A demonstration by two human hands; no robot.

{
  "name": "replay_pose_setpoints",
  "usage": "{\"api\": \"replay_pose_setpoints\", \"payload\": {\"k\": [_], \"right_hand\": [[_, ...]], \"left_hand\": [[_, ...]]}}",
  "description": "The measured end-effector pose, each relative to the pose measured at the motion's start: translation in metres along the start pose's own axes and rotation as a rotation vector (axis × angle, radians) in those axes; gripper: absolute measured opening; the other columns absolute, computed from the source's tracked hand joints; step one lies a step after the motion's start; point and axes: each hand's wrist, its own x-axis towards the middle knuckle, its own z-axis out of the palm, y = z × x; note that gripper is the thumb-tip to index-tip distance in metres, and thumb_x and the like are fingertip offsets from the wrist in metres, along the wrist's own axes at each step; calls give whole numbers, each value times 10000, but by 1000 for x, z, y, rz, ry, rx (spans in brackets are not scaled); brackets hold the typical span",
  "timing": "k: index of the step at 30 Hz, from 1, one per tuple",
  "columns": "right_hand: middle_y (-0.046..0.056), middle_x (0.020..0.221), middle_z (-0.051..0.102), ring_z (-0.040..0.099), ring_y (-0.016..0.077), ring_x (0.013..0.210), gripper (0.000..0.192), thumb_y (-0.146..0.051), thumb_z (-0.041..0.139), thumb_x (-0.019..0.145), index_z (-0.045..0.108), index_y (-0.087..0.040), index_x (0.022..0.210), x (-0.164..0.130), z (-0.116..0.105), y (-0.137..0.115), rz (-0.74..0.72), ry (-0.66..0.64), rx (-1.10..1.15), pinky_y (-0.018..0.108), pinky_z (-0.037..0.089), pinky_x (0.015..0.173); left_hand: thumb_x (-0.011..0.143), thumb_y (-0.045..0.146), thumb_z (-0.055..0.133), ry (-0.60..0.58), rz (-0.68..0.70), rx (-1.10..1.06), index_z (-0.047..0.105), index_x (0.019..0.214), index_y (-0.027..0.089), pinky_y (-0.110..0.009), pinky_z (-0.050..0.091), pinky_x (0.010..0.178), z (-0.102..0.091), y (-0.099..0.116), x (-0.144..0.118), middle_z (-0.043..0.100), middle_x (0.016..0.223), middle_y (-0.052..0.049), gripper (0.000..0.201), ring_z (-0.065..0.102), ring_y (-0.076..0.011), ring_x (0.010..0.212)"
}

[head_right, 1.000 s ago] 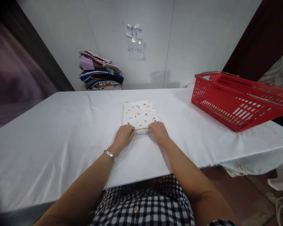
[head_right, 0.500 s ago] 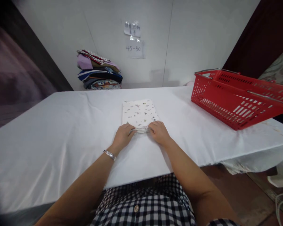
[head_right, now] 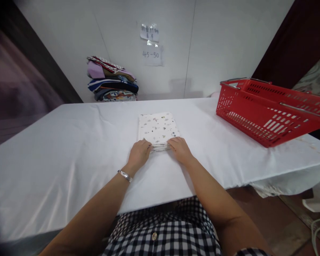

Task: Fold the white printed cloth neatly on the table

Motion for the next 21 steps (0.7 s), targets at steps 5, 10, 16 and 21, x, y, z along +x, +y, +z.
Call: {"api": "replay_pose_setpoints", "payload": {"k": [5,10,16,21], "right_hand": [[60,1079,638,528,230,985,316,-157,465,859,614,-235,1127,-1,-4,-2,24,-9,-24,391,374,892],[57,1066,650,542,230,975,329,-161,451,866,618,-255,1134,-1,-3,0,21,-27,-34,408,381,885],[57,1066,657,548,219,991,315,-160,419,894,616,-232,1128,-2,-2,3,-4,-6,-6,405,381,893],[54,1105,647,537,226,1051,326,-149,418,891,620,-248,1127,-3,-4,4,-4,-36,-37,420,380,914]], "left_hand": [[875,216,491,-5,46,-40,581,886,192,-347,398,759,0,-3,-3,591,885,-60,94,527,-209,858],[880,207,468,-3,48,-73,595,919,206,-350,396,762,-2,-7,-5,595,896,-60,133,527,-209,868],[893,214,456,-10,20,-21,596,860,202,-347,388,747,-6,-8,-4,596,853,-54,145,527,-205,843],[844,185,512,-5,38,-27,598,859,203,-351,394,752,-4,-8,-6,600,864,-50,89,523,-213,863]]}}
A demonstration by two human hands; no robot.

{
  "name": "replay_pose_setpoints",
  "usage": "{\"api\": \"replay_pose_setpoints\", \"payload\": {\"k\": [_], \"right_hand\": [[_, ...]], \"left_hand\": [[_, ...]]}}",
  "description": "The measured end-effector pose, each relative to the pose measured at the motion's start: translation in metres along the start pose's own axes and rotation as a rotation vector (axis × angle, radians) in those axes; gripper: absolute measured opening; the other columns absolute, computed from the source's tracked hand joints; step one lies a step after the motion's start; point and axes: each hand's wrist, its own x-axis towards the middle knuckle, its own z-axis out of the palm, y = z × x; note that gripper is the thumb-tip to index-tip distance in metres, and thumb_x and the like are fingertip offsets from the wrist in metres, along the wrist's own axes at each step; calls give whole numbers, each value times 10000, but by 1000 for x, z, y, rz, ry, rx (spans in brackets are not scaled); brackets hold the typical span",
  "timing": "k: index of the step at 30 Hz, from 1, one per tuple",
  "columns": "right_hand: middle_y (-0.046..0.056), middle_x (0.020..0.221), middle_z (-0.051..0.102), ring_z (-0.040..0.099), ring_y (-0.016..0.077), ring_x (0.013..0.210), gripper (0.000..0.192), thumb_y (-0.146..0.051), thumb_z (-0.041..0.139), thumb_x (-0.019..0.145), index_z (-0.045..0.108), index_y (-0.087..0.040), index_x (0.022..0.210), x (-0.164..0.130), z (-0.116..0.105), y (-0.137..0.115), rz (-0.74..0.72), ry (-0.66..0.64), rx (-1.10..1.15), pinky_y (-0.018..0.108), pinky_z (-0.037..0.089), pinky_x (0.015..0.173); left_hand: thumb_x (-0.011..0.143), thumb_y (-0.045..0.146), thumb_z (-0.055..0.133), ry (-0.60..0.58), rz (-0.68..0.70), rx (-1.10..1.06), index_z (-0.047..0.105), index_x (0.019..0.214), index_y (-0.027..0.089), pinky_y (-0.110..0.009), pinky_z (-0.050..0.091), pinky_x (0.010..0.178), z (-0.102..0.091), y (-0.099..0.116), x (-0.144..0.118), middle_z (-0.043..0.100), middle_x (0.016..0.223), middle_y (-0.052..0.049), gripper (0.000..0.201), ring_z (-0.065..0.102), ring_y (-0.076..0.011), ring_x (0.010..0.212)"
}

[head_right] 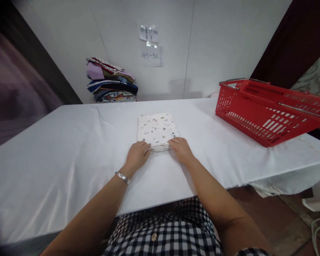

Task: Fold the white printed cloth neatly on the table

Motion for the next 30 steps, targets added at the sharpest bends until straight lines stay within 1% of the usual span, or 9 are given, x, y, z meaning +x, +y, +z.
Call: {"api": "replay_pose_setpoints", "payload": {"k": [6,10,12,15,17,19,21,25,30], "right_hand": [[65,1225,599,465,267,1193,341,-181,423,896,605,-256,1174,-4,3,3,69,18,-43,496,371,959],[48,1269,573,436,246,1241,349,-220,429,893,587,-269,1201,-6,6,11,84,42,106,492,363,1007],[48,1276,566,459,231,1223,347,-269,451,881,589,-261,1200,-8,5,17,198,159,238,462,372,1017],[72,1184,621,578,237,1045,352,-337,488,837,634,-214,1134,-15,-1,25,516,365,412,441,446,930],[80,1072,669,621,223,867,347,-359,516,800,667,-188,1061,-21,-6,27,667,412,490,423,491,832],[74,993,690,614,202,759,337,-370,541,772,681,-183,1015,-26,-9,25,730,400,530,399,506,759],[64,960,694,603,191,735,318,-369,562,755,688,-192,987,-29,-10,22,729,368,526,379,503,730],[51,955,686,599,187,790,279,-350,573,753,693,-205,959,-28,-8,17,633,317,463,357,484,755],[46,966,673,600,180,814,291,-345,563,770,682,-218,1004,-29,-5,20,544,288,447,326,473,728]], "left_hand": [[817,169,509,-6,-13,-28,603,861,215,-361,406,756,-1,0,0,601,869,-50,114,535,-216,864],[819,181,509,-19,-19,-39,606,862,212,-363,412,757,-3,-1,0,608,878,-52,110,541,-218,862],[820,184,514,-20,-16,-47,607,875,212,-366,414,764,-3,-2,1,611,886,-52,112,543,-220,867],[821,187,518,-11,-9,-57,610,879,208,-367,416,762,-2,-3,1,610,883,-54,111,543,-220,859],[824,190,518,-6,-7,-66,610,870,205,-365,416,761,-2,-4,1,608,874,-52,105,543,-218,847],[826,192,517,-4,-9,-77,610,875,205,-365,415,766,-2,-5,1,608,874,-50,106,545,-217,849],[825,193,516,-3,-12,-85,609,885,206,-367,414,772,-1,-5,1,608,877,-49,111,548,-220,858],[819,200,515,-5,-21,-91,613,886,211,-376,420,766,-1,-6,1,611,874,-52,119,553,-225,858],[819,215,516,1,-34,-109,615,902,220,-382,421,789,-1,-6,1,616,882,-48,129,553,-225,878]]}}
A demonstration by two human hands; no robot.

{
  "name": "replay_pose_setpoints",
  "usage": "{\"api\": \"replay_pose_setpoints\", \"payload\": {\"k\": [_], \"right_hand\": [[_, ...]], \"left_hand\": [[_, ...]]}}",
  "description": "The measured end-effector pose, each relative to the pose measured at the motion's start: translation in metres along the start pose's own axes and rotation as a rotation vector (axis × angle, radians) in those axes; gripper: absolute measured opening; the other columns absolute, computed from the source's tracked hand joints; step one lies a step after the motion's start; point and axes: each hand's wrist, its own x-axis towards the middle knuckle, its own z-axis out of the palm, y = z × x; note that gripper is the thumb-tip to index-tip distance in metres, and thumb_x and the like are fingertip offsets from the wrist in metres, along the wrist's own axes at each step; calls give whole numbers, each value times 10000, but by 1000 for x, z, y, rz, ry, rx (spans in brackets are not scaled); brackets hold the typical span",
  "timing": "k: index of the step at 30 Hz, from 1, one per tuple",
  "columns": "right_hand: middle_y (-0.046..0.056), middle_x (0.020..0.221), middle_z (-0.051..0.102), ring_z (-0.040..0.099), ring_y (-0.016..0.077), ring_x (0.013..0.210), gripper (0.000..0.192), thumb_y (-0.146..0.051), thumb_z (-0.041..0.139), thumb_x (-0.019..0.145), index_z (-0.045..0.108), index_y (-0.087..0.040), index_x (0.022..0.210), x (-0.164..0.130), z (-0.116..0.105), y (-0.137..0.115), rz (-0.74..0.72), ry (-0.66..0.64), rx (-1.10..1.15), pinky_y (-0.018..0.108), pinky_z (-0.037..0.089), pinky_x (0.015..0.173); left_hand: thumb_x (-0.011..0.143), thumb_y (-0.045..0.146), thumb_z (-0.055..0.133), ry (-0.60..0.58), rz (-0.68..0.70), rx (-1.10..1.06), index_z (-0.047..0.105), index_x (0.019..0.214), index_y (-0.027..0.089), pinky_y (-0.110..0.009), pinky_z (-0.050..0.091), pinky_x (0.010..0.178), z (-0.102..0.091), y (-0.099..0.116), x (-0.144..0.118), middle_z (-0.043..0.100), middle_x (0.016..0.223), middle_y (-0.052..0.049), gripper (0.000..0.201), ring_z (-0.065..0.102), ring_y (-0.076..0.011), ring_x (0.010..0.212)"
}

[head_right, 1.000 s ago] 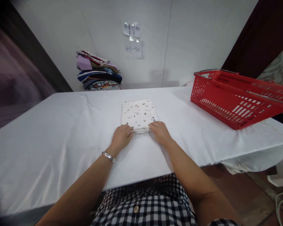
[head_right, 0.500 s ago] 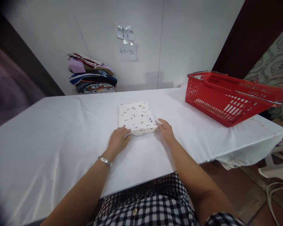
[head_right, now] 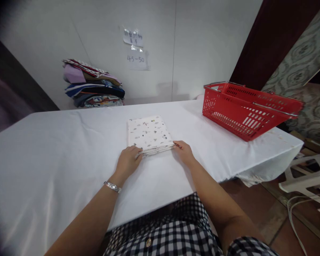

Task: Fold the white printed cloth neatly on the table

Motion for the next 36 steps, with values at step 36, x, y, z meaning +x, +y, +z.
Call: {"api": "replay_pose_setpoints", "payload": {"k": [36], "right_hand": [[39,1381,462,405,220,1281,450,-452,434,885,542,-244,1269,4,11,-12,-153,-241,-218,403,382,1041]], "left_hand": [[844,194,505,-32,-13,-7,639,869,204,-347,408,760,-1,1,-1,606,868,-40,137,534,-202,848]]}}
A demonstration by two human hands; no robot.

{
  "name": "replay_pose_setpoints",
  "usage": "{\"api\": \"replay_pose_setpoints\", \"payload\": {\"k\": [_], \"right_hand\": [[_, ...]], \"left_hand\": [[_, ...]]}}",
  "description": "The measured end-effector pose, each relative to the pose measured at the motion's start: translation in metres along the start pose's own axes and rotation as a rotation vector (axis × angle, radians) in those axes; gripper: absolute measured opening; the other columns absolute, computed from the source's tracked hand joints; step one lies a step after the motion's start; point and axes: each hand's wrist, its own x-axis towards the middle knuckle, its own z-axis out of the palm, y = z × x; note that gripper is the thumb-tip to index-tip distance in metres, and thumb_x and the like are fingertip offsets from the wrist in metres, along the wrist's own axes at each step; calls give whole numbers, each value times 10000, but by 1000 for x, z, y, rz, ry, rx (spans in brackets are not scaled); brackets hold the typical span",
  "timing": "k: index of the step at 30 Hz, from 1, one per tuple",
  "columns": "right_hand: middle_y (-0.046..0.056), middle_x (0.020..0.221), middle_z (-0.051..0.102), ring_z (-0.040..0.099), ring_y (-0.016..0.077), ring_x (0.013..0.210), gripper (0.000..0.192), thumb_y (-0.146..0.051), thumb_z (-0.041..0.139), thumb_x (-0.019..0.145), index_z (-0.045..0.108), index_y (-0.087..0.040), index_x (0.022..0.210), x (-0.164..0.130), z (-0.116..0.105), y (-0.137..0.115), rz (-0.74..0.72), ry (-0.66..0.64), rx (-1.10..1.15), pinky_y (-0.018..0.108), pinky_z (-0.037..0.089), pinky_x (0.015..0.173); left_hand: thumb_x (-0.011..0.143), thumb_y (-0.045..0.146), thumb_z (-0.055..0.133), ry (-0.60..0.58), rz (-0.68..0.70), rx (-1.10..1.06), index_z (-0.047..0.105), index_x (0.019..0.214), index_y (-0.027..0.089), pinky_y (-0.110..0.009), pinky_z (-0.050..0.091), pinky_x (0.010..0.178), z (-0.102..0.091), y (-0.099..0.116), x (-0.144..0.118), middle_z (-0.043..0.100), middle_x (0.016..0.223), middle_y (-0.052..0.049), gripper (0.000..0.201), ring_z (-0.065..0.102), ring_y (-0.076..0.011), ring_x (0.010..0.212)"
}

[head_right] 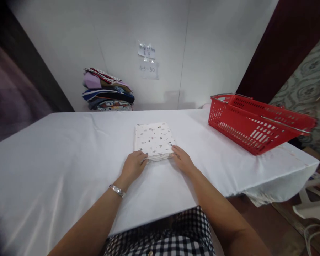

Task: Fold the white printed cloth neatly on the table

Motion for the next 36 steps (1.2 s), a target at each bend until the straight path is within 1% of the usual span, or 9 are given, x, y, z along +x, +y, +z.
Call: {"api": "replay_pose_setpoints", "payload": {"k": [3,5,7,11,16,21,27,32,36], "right_hand": [[32,1433,391,316,222,1337,511,-513,416,878,509,-243,1301,12,-1,-1,65,-12,44,394,368,1051],[21,1481,302,212,223,1380,570,-546,419,865,453,-243,1347,25,-1,-3,79,-47,25,403,288,1099],[21,1505,235,150,227,1394,644,-583,446,837,405,-238,1379,39,-1,-4,134,-137,2,408,196,1134],[28,1517,185,134,234,1396,742,-653,470,785,393,-226,1386,54,0,-7,252,-289,30,388,118,1148],[49,1513,198,167,241,1389,721,-618,469,796,409,-194,1377,62,-6,-10,280,-341,-40,373,175,1133],[96,1517,180,102,246,1401,639,-504,407,859,384,-135,1381,87,-3,-16,142,-346,-326,387,193,1118],[130,1504,223,161,284,1386,594,-493,336,893,384,-132,1363,109,10,-21,42,-510,-617,440,245,1066],[129,1483,277,170,279,1380,539,-490,317,904,420,-159,1316,125,21,-26,-43,-464,-723,484,193,1066],[142,1484,271,200,285,1371,566,-530,272,911,412,-166,1321,140,38,-23,-31,-446,-696,472,181,1069]], "left_hand": [[840,186,508,8,-6,-5,639,863,206,-347,404,760,1,0,-1,604,869,-42,134,532,-203,857],[835,186,517,15,-11,-12,638,864,205,-349,403,766,1,0,-1,604,869,-42,126,531,-203,864],[829,181,526,19,-19,-21,637,863,202,-347,401,771,1,1,-1,605,870,-41,118,531,-201,863],[823,206,547,27,-30,-48,643,850,201,-341,395,762,0,1,-1,603,862,-42,99,535,-197,850],[887,296,474,31,-48,-74,630,743,197,-329,375,736,-2,3,-1,587,800,-29,235,522,-175,798],[911,278,416,81,-93,-43,561,631,175,-311,356,692,-3,2,-1,556,731,-26,331,488,-154,728],[887,258,435,124,-225,-31,520,593,175,-277,352,626,-8,-5,-4,558,717,-32,316,479,-155,723],[858,224,448,91,-318,-48,530,630,185,-258,347,596,-8,-5,-4,581,759,-21,245,507,-147,754],[846,219,456,76,-341,-52,541,664,189,-266,348,601,-7,-5,-4,582,775,-19,203,516,-150,759]]}}
